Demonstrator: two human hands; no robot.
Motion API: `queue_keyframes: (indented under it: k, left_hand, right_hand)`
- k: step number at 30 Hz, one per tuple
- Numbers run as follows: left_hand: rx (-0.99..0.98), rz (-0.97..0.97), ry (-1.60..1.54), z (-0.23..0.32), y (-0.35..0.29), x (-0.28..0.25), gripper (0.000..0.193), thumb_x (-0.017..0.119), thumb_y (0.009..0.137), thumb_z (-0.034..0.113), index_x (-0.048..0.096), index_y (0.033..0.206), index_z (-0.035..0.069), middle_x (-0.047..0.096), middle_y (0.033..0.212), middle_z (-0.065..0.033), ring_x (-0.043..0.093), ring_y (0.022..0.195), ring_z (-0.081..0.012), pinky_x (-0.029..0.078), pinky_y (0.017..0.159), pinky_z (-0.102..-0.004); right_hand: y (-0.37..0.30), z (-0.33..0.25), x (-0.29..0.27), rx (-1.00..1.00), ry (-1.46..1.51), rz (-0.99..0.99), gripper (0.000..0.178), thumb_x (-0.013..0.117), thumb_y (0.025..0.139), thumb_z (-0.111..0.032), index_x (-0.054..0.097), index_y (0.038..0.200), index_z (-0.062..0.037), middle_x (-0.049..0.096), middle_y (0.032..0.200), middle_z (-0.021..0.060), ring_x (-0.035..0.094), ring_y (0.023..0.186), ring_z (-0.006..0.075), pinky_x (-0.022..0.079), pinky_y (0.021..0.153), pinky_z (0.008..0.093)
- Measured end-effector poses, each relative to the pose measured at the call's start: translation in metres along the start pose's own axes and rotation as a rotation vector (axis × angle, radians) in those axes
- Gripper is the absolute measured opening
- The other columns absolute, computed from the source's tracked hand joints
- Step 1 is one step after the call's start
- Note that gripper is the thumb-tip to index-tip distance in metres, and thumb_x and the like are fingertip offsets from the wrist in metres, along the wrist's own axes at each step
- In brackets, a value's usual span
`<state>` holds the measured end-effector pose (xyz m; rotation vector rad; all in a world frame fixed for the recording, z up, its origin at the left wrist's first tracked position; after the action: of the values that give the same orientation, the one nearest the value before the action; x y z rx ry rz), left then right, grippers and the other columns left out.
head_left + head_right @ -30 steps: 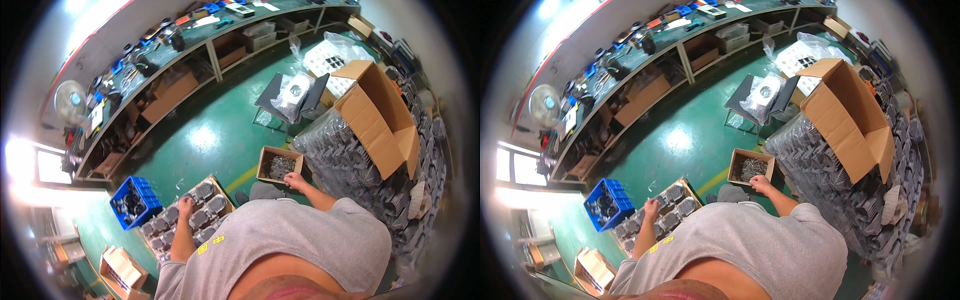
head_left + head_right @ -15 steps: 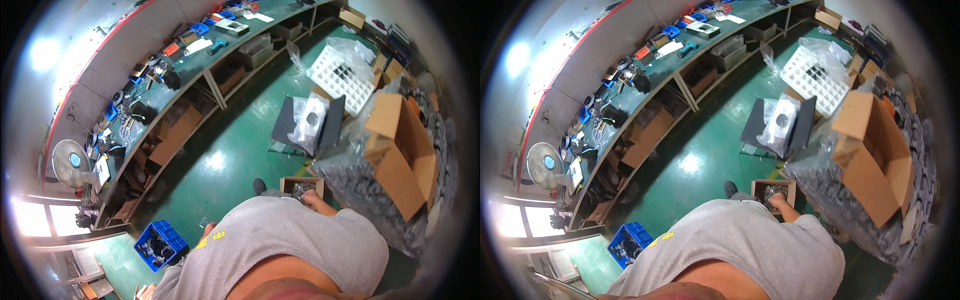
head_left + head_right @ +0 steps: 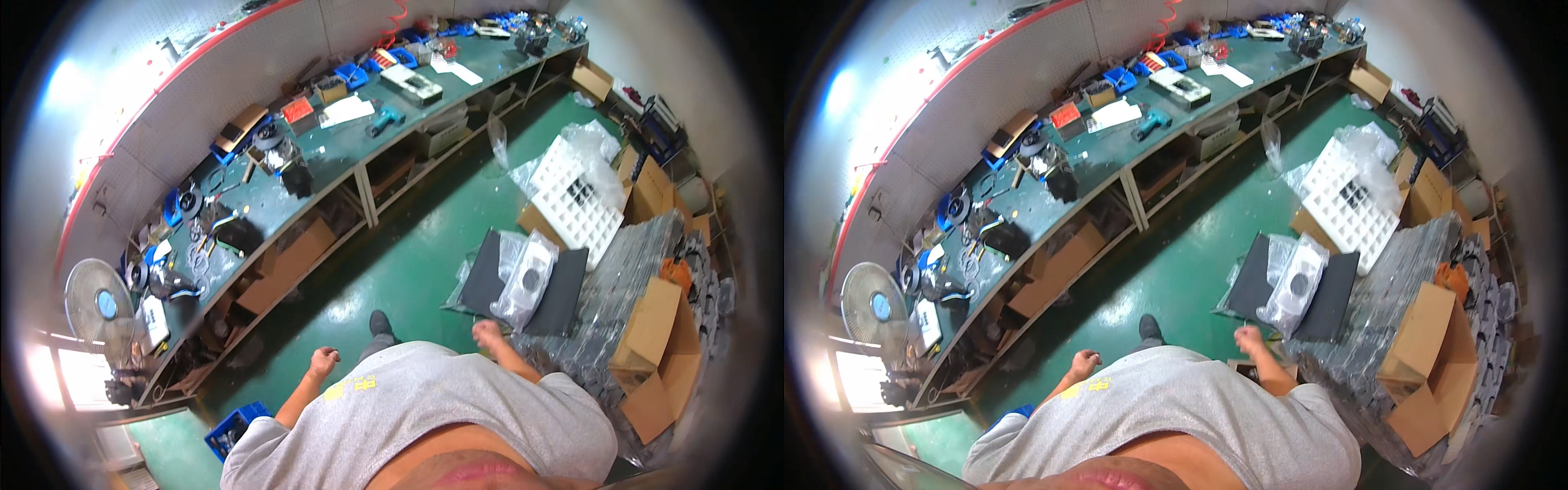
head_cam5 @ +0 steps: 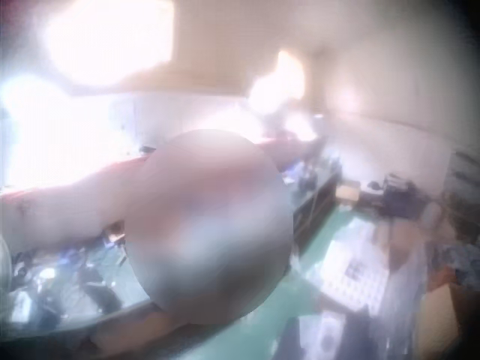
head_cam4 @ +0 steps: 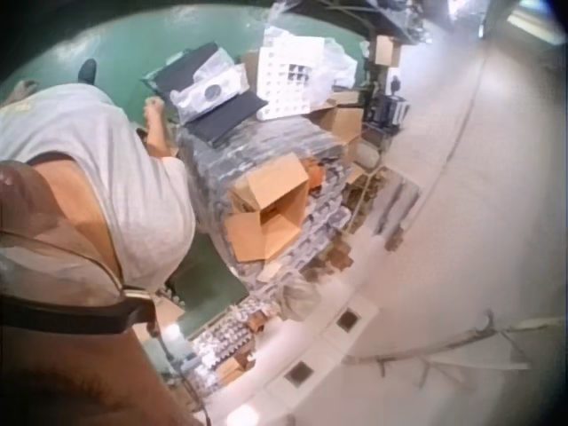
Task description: The person assembles a silver metal electronic device on a green workbench. They attach a black cable, use a cordless drill to fasten screws, and apply colored stickers to the device. The person then places the finished unit on a cardboard sheet with other similar units.
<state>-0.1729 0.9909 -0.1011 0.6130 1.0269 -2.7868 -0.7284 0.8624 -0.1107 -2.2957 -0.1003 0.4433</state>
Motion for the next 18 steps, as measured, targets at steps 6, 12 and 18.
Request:
queue_keyframes:
  k: [6, 12, 18]
  left_hand:
    - [0.051, -0.088, 0.118, 0.091, 0.119, -0.042, 0.028, 0.061, 0.088, 0.016, 0.072, 0.105, -0.003, 0.075, 0.087, -0.0123, 0.071, 0.084, -0.0201, 0.055, 0.080, -0.0319]
    - [0.198, -0.209, 0.305, 0.162, 0.228, -0.034, 0.028, 0.063, 0.084, 0.019, 0.074, 0.102, 0.000, 0.075, 0.089, -0.0136, 0.073, 0.085, -0.0246, 0.056, 0.081, -0.0351]
    - [0.295, -0.277, 0.369, 0.262, 0.298, 0.008, 0.031, 0.064, 0.082, 0.022, 0.074, 0.103, 0.001, 0.075, 0.091, -0.0147, 0.073, 0.088, -0.0256, 0.056, 0.083, -0.0352]
  right_hand:
    - [-0.007, -0.011, 0.000, -0.052, -0.093, 0.009, 0.021, 0.071, 0.087, -0.020, 0.072, 0.099, -0.0026, 0.065, 0.073, 0.0041, 0.060, 0.059, 0.0145, 0.046, 0.047, 0.0318]
    - [0.005, -0.018, 0.008, 0.050, 0.079, 0.162, 0.019, 0.068, 0.087, -0.016, 0.075, 0.097, -0.0020, 0.066, 0.073, 0.0041, 0.059, 0.058, 0.0152, 0.046, 0.049, 0.0300]
    - [0.053, -0.034, -0.001, 0.133, 0.063, 0.199, 0.022, 0.068, 0.080, -0.021, 0.077, 0.088, -0.0015, 0.072, 0.076, 0.0065, 0.066, 0.066, 0.0176, 0.054, 0.064, 0.0324]
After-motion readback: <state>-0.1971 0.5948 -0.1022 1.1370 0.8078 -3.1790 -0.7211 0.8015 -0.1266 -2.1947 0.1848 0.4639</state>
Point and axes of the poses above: each hand's wrist, its own y-axis towards the middle knuckle, its own x-axis out of the palm, z = x × y, the point moved 3 cm from there along y, towards the middle knuckle
